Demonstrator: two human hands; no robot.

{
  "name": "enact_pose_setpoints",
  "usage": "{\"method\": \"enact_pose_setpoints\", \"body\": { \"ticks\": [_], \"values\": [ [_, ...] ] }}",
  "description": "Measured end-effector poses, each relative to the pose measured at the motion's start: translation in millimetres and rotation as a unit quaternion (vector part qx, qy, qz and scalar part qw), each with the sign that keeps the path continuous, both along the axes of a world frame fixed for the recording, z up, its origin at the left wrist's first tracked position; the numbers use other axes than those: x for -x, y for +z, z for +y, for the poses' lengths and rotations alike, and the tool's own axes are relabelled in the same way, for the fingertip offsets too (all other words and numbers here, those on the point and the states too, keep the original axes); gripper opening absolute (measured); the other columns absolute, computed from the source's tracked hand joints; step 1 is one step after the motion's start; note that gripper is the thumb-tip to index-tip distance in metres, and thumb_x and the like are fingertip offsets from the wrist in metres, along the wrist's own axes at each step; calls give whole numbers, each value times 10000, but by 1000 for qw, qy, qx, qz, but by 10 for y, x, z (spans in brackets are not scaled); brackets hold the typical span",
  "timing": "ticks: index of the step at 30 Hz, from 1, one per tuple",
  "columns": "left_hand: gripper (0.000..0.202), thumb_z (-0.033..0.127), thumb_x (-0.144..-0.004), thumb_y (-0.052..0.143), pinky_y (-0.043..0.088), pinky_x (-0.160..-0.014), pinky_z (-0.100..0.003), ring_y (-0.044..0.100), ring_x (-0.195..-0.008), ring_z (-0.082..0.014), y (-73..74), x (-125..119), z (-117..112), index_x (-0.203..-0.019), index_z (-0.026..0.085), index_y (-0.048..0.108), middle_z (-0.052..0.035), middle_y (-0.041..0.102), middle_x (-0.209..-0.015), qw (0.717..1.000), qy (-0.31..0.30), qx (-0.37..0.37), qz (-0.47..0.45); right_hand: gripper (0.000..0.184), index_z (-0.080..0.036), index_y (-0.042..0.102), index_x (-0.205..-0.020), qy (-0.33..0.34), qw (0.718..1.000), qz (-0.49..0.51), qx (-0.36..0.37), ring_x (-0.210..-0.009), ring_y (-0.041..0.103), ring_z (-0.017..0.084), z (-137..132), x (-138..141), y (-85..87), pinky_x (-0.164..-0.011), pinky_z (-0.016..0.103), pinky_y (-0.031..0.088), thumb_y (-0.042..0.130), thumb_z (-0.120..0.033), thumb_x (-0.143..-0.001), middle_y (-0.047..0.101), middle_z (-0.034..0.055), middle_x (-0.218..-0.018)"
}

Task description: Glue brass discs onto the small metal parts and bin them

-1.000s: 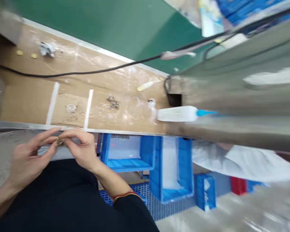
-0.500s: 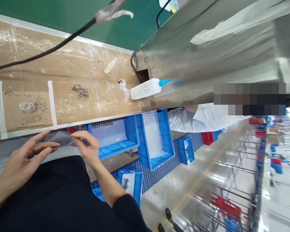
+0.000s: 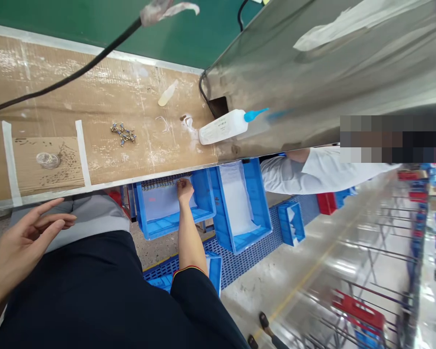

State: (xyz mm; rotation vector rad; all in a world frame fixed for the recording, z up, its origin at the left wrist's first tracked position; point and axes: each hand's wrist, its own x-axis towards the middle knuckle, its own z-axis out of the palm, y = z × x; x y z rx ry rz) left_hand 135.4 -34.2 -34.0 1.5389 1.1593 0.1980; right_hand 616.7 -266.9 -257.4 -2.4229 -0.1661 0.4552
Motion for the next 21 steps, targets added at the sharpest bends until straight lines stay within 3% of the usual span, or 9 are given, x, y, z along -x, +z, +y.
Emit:
{"method": "enact_pose_setpoints", "body": {
  "ticks": [6,10,12,14,17,19,21],
  "values": [
    [676,714,-1052,780,707,-1106,-439,890,-1134,-305,-59,82,-56,-1638,390,686,-6,920,-1229,1000,19,12,-10,449,-211,726,-1476,19,999,4,44,-1293,777,285,36,-69,-74,-1111,524,707,808,-484,-1129,751,117,-1503],
    [701,736,-1050,773,684,-1149,-440,879,-1188,-307,-93,144,-42,-1654,395,673,-11,917,-1251,1000,19,19,-3,449,-208,727,-1471,15,999,-17,33,-1275,782,280,76,8,65,-1095,515,713,812,-483,-1127,755,114,-1489],
    [714,749,-1049,768,684,-1155,-447,881,-1182,-308,-110,171,-27,-1656,386,674,-21,917,-1251,999,24,23,-6,424,-200,743,-1419,2,999,-48,15,-1206,794,255,92,102,219,-1054,485,718,816,-496,-1124,779,98,-1415],
    [720,755,-1051,764,684,-1158,-444,886,-1175,-303,-132,197,-13,-1656,375,673,-32,918,-1251,999,33,30,-12,418,-166,774,-1267,-21,995,-99,-13,-1041,795,235,114,239,426,-971,439,702,747,-566,-1149,814,80,-1189],
    [714,755,-1056,759,677,-1163,-427,887,-1189,-296,-156,225,12,-1653,372,676,-36,919,-1256,998,46,32,-14,629,-165,764,-1093,-50,978,-190,-71,-804,713,229,221,515,805,-847,394,623,470,-711,-1196,740,40,-844],
    [699,756,-1055,755,680,-1143,-409,888,-1189,-293,-149,231,36,-1642,381,691,-28,922,-1245,998,52,22,-5,680,-182,760,-1115,-34,967,-223,-116,-761,682,220,399,728,1079,-824,374,593,393,-750,-1183,711,21,-801],
    [667,750,-1054,757,687,-1107,-381,890,-1180,-288,-116,231,69,-1613,388,720,-17,927,-1219,998,57,6,2,611,-209,783,-1135,22,963,-220,-154,-788,715,211,698,933,1352,-846,357,605,521,-761,-1140,748,19,-850]
  ]
}}
